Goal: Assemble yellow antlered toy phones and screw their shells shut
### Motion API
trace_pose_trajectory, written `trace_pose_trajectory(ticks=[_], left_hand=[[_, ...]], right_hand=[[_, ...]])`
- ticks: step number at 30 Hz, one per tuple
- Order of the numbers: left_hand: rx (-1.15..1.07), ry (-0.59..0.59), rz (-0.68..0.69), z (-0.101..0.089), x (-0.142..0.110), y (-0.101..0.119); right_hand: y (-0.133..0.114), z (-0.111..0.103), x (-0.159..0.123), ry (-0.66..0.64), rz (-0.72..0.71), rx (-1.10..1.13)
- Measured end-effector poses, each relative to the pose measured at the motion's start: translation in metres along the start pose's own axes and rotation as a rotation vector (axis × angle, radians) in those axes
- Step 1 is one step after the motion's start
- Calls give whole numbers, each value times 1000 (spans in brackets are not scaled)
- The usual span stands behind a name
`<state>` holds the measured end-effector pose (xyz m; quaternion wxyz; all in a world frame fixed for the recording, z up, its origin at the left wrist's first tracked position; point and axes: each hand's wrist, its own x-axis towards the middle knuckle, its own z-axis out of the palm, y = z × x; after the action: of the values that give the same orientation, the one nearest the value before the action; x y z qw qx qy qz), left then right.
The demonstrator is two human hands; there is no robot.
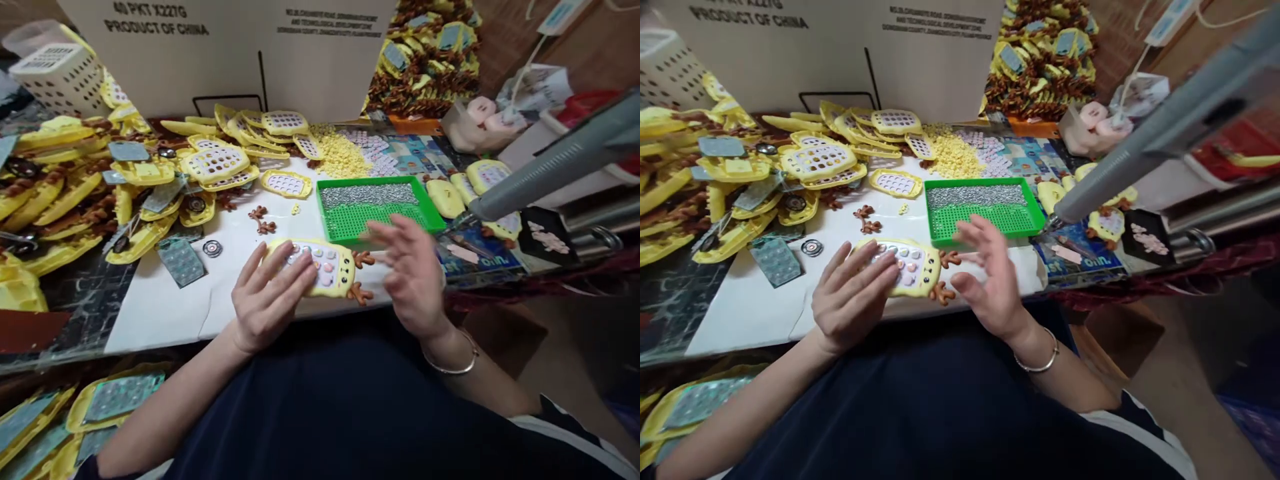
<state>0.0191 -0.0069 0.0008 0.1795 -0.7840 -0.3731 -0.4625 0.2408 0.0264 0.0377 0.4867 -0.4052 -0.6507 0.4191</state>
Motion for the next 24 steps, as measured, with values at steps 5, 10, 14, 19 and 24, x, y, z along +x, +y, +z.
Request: trace_pose_trajectory(ticks=[5,10,14,19,24], left_hand=[[-92,-131,228,5,11,15],[-175,-59,122,16,12,13],[-193,-108,50,20,14,7],[-238,-174,-4,26,14,4],[-256,-228,-45,30,8,-1]], right_hand=[[-2,-23,-16,-239,396,115],[-1,-98,-37,374,41,41],[10,-165,-16,1005,-187,-167],[34,-242,48,1163,-28,-576],[56,-286,88,1006,178,-954]])
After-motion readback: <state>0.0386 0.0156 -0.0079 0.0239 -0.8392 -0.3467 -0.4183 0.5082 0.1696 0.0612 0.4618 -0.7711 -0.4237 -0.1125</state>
